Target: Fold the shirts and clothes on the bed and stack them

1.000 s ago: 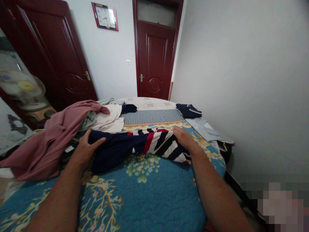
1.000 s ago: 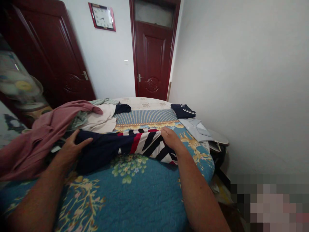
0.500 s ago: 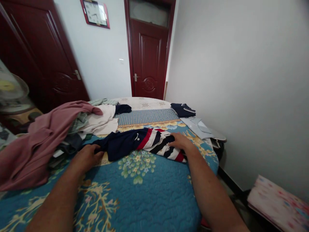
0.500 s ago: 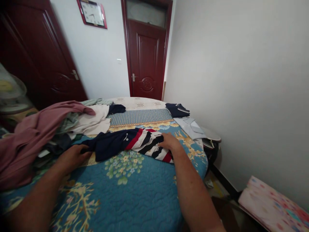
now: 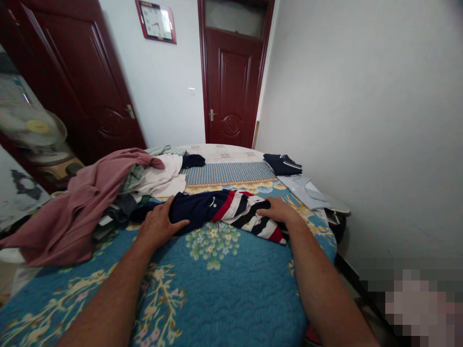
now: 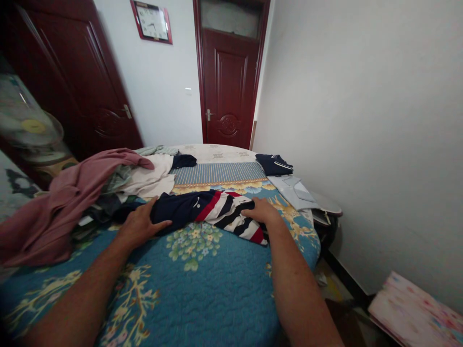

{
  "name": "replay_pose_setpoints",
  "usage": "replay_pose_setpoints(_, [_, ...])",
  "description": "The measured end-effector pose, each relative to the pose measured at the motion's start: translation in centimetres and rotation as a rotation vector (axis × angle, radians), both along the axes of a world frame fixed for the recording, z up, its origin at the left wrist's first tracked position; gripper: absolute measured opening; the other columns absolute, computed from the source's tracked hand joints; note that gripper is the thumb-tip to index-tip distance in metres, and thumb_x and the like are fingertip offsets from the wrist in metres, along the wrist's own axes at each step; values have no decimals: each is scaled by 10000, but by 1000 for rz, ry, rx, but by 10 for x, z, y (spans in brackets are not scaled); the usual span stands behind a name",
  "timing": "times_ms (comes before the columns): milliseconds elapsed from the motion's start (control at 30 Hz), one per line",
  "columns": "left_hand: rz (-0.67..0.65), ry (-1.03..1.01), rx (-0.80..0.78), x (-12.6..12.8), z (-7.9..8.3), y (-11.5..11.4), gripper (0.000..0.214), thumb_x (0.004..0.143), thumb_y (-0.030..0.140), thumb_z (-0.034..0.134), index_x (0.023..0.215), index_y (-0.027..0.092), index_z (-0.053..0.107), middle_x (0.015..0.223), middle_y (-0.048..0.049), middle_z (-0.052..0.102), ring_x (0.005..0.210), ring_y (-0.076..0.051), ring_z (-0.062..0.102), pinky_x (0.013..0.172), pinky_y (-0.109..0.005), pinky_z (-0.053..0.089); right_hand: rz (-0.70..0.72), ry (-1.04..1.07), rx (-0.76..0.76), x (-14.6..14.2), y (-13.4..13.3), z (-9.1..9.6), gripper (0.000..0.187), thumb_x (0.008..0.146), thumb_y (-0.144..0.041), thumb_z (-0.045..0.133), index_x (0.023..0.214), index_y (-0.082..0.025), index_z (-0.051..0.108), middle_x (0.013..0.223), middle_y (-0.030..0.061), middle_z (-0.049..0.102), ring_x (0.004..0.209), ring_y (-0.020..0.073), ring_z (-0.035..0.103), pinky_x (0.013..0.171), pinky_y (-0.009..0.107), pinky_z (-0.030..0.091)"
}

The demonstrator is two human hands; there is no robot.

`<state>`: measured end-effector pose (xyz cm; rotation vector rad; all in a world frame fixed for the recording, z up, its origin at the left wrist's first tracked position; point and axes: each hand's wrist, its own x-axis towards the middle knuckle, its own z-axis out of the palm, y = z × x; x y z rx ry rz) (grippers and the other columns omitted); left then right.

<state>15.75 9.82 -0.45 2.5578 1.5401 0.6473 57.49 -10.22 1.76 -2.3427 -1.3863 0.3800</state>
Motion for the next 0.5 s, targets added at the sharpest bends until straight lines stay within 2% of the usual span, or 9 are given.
replay_pose_setpoints(67, [43, 78, -19, 6, -6, 0, 973, 851, 682, 671, 1621, 141, 422, 1412, -242, 618, 1287, -424, 612, 1096, -508, 480, 126, 73, -33, -2, -2, 5, 765, 780, -610, 843, 1398, -191, 676, 1349, 172, 704, 1218, 349, 657, 1081, 466, 480])
replay_pose_setpoints(167, [27, 114, -26, 8, -12, 7, 692, 957, 558, 561, 1476, 102, 576, 1316, -231, 678, 1217, -387, 660, 1062, -460, 503, 276, 137, -50, -11, -4, 11, 734, 732, -496, 896, 1383, -224, 693, 1317, 132, 731, 1168, 318, 680, 1048, 426, 500])
replay_pose_setpoints(233, [3, 138, -29, 7, -12, 11, 513, 1000, 455, 490, 1347, 124, 672, 1235, -206, 716, 1166, -362, 685, 1039, -440, 513, 283, 109, -84, -19, -3, 13, 685, 693, -354, 902, 1341, -233, 718, 1286, 122, 745, 1126, 312, 691, 1012, 413, 511])
replay_pose_setpoints(333, [35, 119, -10, 6, -5, 6, 384, 997, 339, 453, 1187, 157, 734, 1155, -185, 732, 1121, -347, 696, 1013, -432, 520, 302, 39, -111, -31, 0, 15, 442, 686, -191, 799, 1127, -216, 790, 1158, 116, 778, 1020, 295, 704, 947, 391, 516])
replay_pose_setpoints(433, [53, -95, -70, 2, 10, -4, 257, 948, 291, 499, 983, 191, 733, 1059, -156, 730, 1111, -325, 685, 1037, -425, 504, 399, 105, 22, -30, 0, 14, 215, 738, -228, 700, 931, -223, 794, 1035, 87, 789, 965, 272, 701, 903, 365, 515])
replay_pose_setpoints(467, [66, -223, -116, -1, 16, -6, 213, 929, 287, 519, 911, 200, 713, 1009, -142, 725, 1093, -314, 683, 1035, -421, 504, 398, 163, 95, -27, 1, 13, 200, 770, -276, 668, 923, -230, 789, 1026, 79, 788, 963, 272, 701, 884, 365, 519])
replay_pose_setpoints(500, [85, -334, -153, -5, 22, -7, 190, 914, 290, 532, 859, 204, 691, 962, -127, 717, 1052, -301, 684, 1008, -417, 518, 327, 229, 173, -24, 3, 11, 207, 802, -334, 638, 914, -235, 781, 994, 77, 786, 924, 274, 701, 840, 371, 528])
